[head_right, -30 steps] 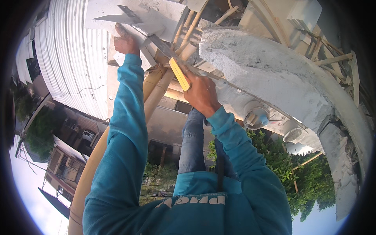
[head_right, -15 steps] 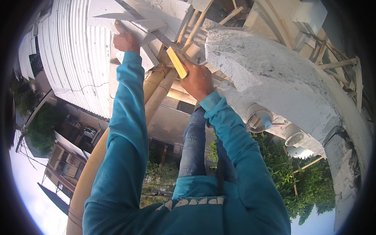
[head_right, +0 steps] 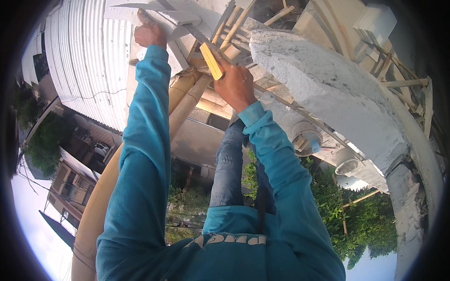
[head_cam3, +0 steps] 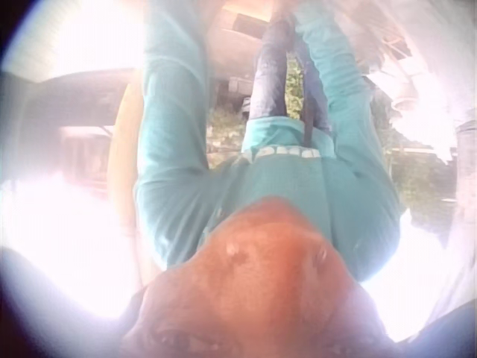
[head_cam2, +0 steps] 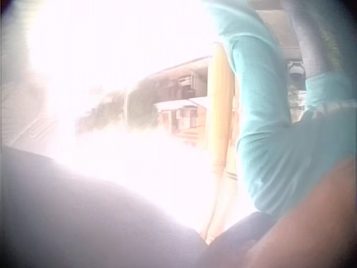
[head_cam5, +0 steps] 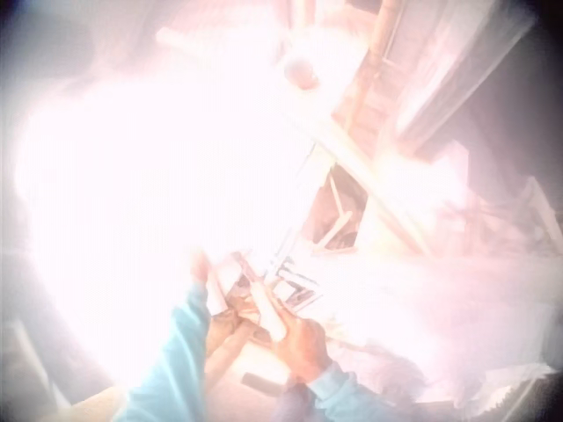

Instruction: The person applies cement to a wall using a notched trowel and trowel, then cuts a white tile with a utility knife and places it onto the cemented area. The person repeats the process of applying cement and placing tiles.

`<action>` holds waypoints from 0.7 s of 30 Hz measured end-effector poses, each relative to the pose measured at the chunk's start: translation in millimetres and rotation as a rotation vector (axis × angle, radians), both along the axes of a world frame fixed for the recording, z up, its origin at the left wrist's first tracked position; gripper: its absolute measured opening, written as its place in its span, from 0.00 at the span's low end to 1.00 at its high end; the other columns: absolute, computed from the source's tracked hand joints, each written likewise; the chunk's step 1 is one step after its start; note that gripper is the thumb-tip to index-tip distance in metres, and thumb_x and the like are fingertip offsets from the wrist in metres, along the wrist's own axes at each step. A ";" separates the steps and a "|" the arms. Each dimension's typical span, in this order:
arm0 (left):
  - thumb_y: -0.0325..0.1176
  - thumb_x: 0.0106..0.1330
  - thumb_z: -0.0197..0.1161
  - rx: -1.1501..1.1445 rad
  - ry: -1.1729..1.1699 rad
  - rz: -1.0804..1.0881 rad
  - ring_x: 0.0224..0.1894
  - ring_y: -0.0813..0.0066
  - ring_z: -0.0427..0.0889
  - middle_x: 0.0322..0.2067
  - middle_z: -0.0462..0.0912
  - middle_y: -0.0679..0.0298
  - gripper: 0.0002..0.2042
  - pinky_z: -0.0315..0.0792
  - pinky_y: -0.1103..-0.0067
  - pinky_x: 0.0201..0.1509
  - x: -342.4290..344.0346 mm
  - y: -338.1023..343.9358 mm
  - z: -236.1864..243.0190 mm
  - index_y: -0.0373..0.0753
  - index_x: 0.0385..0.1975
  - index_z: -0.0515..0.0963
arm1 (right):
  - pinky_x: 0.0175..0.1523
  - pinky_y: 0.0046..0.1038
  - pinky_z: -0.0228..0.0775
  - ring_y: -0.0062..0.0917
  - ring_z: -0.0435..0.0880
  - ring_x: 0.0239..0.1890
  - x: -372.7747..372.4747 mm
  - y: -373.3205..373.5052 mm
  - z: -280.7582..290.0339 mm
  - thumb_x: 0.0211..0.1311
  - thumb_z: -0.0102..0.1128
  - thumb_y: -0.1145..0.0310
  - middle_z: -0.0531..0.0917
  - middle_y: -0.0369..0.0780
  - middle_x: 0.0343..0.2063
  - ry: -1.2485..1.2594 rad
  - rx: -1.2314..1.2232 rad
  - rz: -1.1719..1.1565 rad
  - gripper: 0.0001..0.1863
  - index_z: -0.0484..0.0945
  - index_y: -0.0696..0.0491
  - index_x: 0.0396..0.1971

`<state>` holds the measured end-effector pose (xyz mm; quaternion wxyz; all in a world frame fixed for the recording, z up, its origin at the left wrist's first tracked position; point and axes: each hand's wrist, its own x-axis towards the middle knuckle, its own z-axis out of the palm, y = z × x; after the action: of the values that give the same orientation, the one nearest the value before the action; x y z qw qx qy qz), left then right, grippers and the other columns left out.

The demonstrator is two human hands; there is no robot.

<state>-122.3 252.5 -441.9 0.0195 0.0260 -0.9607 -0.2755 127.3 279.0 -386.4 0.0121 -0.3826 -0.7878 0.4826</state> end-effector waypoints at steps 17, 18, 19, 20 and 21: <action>0.50 0.61 0.66 -0.222 -0.003 0.197 0.39 0.43 0.83 0.29 0.83 0.39 0.26 0.76 0.60 0.47 -2.5 12.3 -12.7 0.24 0.23 0.80 | 0.37 0.40 0.76 0.49 0.84 0.34 56.0 -23.5 23.6 0.51 0.60 0.77 0.83 0.54 0.30 -0.089 -0.042 0.022 0.28 0.76 0.54 0.57; 0.45 0.57 0.68 -0.164 -0.119 0.034 0.40 0.43 0.83 0.30 0.82 0.38 0.22 0.75 0.60 0.46 -9.5 -4.6 -14.6 0.25 0.20 0.79 | 0.42 0.37 0.78 0.47 0.85 0.38 90.2 -34.9 43.5 0.51 0.59 0.80 0.84 0.53 0.37 0.058 -0.070 -0.063 0.31 0.74 0.52 0.60; 0.46 0.57 0.68 -0.216 -0.122 -0.032 0.42 0.44 0.82 0.34 0.82 0.38 0.23 0.76 0.61 0.47 -3.0 -11.4 -10.3 0.24 0.26 0.79 | 0.44 0.36 0.78 0.45 0.86 0.41 128.9 -45.0 61.7 0.51 0.58 0.81 0.84 0.53 0.41 0.032 -0.064 -0.049 0.32 0.73 0.51 0.61; 0.47 0.57 0.68 -0.269 -0.124 -0.097 0.44 0.44 0.82 0.38 0.81 0.38 0.25 0.76 0.62 0.48 3.5 -11.9 -4.3 0.23 0.32 0.79 | 0.46 0.36 0.78 0.44 0.86 0.43 151.5 -48.7 69.6 0.50 0.57 0.82 0.83 0.52 0.44 0.008 -0.060 -0.035 0.34 0.72 0.51 0.62; 0.49 0.57 0.68 -0.318 -0.121 -0.173 0.46 0.45 0.82 0.41 0.81 0.37 0.28 0.76 0.63 0.49 6.7 -12.5 -2.6 0.22 0.38 0.79 | 0.44 0.36 0.78 0.45 0.86 0.41 142.3 -44.1 60.5 0.51 0.58 0.81 0.84 0.53 0.42 -0.001 -0.068 -0.026 0.32 0.73 0.51 0.61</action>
<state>-115.6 240.0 -444.5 -0.0582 -0.0438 -0.9902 -0.1190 269.6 234.9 -325.9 0.0050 -0.3932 -0.7660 0.5086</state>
